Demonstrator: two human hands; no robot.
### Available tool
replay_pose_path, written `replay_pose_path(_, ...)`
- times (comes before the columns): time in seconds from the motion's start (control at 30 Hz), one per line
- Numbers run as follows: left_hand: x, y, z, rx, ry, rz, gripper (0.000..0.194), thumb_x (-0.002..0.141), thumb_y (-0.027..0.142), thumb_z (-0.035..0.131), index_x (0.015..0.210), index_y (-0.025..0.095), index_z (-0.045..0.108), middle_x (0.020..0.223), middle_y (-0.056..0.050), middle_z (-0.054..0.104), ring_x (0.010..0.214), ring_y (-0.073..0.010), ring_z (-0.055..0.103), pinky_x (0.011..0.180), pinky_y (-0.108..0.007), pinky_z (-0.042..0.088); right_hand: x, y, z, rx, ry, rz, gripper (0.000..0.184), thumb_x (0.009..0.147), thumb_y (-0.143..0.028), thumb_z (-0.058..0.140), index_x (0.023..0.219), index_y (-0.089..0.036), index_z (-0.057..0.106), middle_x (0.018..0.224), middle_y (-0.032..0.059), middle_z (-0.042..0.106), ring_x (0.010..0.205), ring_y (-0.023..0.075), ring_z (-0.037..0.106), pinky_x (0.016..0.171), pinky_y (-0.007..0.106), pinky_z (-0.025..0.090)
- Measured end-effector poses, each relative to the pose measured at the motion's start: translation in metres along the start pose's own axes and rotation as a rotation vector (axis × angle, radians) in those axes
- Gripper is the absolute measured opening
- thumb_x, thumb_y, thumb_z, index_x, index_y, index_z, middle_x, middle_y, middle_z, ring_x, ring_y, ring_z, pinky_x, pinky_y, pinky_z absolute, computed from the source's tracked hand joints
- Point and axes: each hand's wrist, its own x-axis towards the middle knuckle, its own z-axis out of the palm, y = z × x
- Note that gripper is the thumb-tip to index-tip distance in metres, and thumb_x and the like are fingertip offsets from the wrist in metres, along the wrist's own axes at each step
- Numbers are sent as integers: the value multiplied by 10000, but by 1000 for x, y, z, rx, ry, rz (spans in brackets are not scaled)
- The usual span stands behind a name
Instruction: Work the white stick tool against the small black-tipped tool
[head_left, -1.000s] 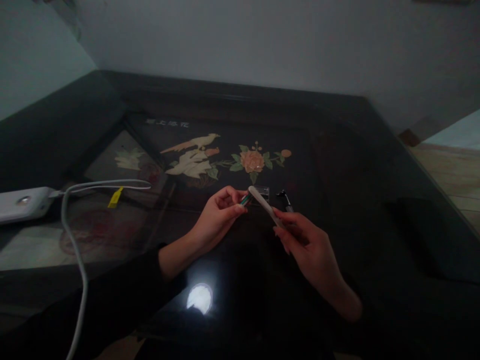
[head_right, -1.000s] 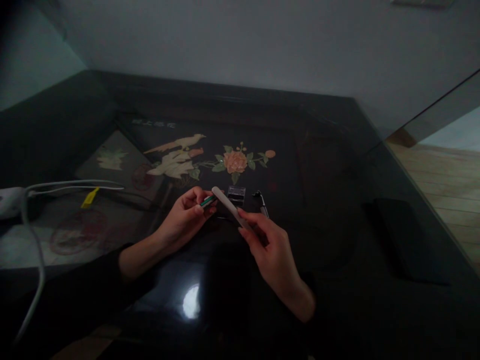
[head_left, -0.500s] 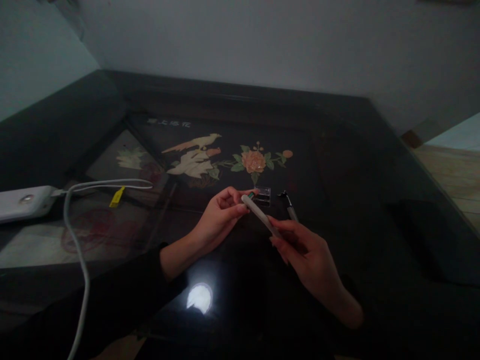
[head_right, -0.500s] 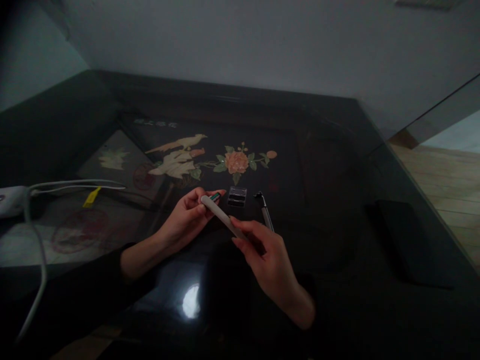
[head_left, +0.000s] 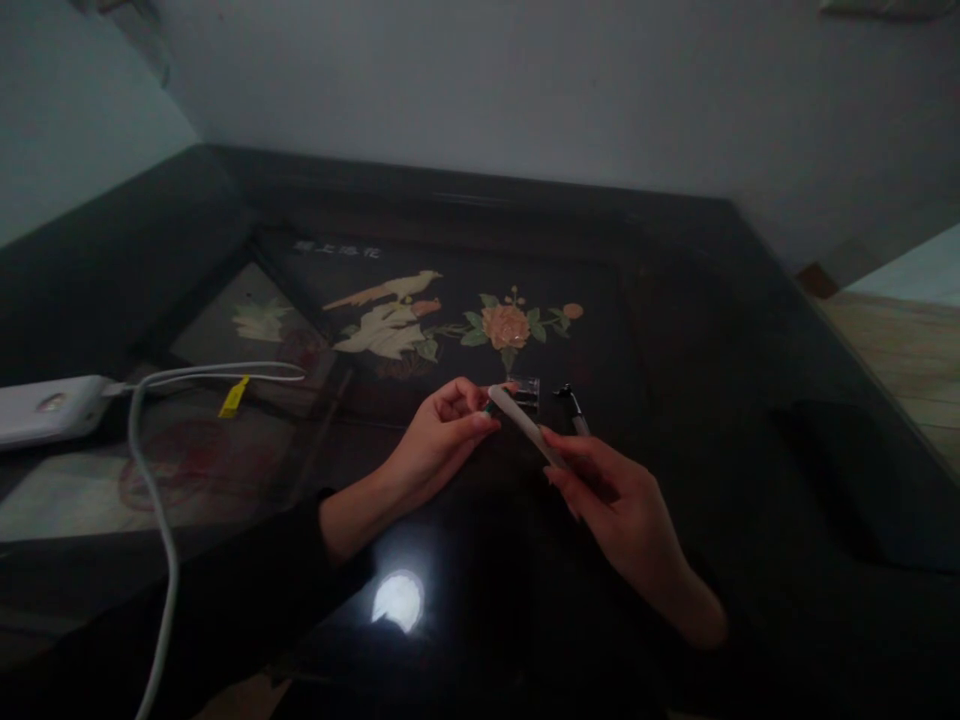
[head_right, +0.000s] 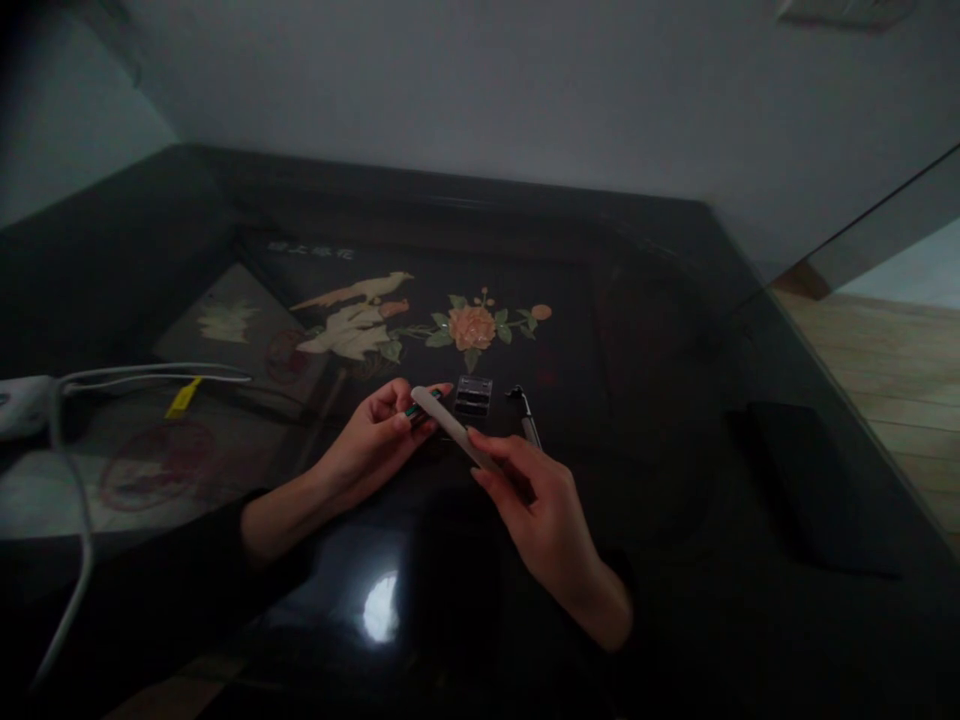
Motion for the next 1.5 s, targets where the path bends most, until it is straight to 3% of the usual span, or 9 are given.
replay_pose_path(0.17, 0, -1, 1, 36, -22, 63, 324, 597, 223, 867, 666, 161, 556, 968, -52, 733, 946, -159, 651, 845, -260, 466, -4, -3, 4, 86, -59, 37, 227, 848, -214, 620, 1060, -225, 700, 957, 55, 748, 785, 185, 692, 638, 303, 565)
replay_pose_path(0.37, 1, -1, 1, 21, -2, 28, 372, 538, 238, 896, 643, 159, 548, 873, -37, 730, 883, -129, 649, 775, -209, 466, 2, -2, -1, 49, 3, 72, 239, 839, -223, 611, 1058, -206, 706, 980, 73, 744, 710, 171, 672, 563, 281, 535)
replay_pose_path(0.6, 2, -1, -1, -3, 21, 1, 345, 540, 197, 889, 643, 154, 563, 855, -8, 712, 791, -95, 646, 713, -180, 474, 5, 1, -4, -38, 59, 102, 268, 851, -234, 602, 1096, -175, 694, 813, 55, 716, 628, 152, 625, 504, 257, 489)
replay_pose_path(0.87, 1, 0, 0, 35, -3, 44, 342, 577, 221, 878, 669, 159, 554, 954, -52, 735, 894, -148, 657, 815, -254, 472, -6, -6, 6, 71, -45, 81, 249, 840, -242, 617, 1071, -201, 704, 732, 19, 701, 476, 103, 537, 419, 224, 432)
replay_pose_path(0.93, 1, -1, 0, 45, -7, 47, 330, 589, 216, 869, 670, 159, 554, 971, -60, 734, 907, -158, 658, 825, -265, 470, -6, -6, 6, 88, -53, 94, 256, 835, -235, 619, 1076, -202, 699, 795, 33, 728, 496, 107, 560, 430, 228, 448)
replay_pose_path(1.03, 1, -1, -2, 32, -9, 46, 321, 589, 190, 862, 667, 160, 553, 968, -63, 734, 895, -155, 658, 824, -261, 468, -4, -4, 3, 62, -24, 65, 242, 837, -225, 619, 1063, -213, 705, 975, 66, 743, 683, 158, 659, 537, 262, 519)
replay_pose_path(1.1, 2, -2, -2, 16, -13, 35, 324, 578, 182, 866, 665, 159, 555, 943, -53, 733, 859, -137, 656, 801, -241, 472, -1, -2, 0, 21, -3, 66, 244, 848, -227, 612, 1074, -211, 704, 989, 72, 740, 775, 184, 678, 596, 283, 539)
replay_pose_path(1.3, 1, -1, -2, -22, 18, 0, 330, 545, 168, 882, 641, 152, 567, 895, -10, 724, 787, -85, 645, 710, -170, 474, 4, 3, -4, -27, 50, 103, 282, 855, -238, 612, 1123, -187, 685, 918, 70, 729, 721, 172, 659, 559, 271, 513)
replay_pose_path(1.5, 1, 0, 0, -7, 6, 10, 349, 546, 187, 883, 651, 162, 551, 908, -44, 729, 875, -136, 654, 816, -234, 473, -2, -3, 4, 57, -8, 102, 258, 844, -228, 611, 1086, -192, 692, 905, 59, 732, 670, 149, 641, 518, 247, 481)
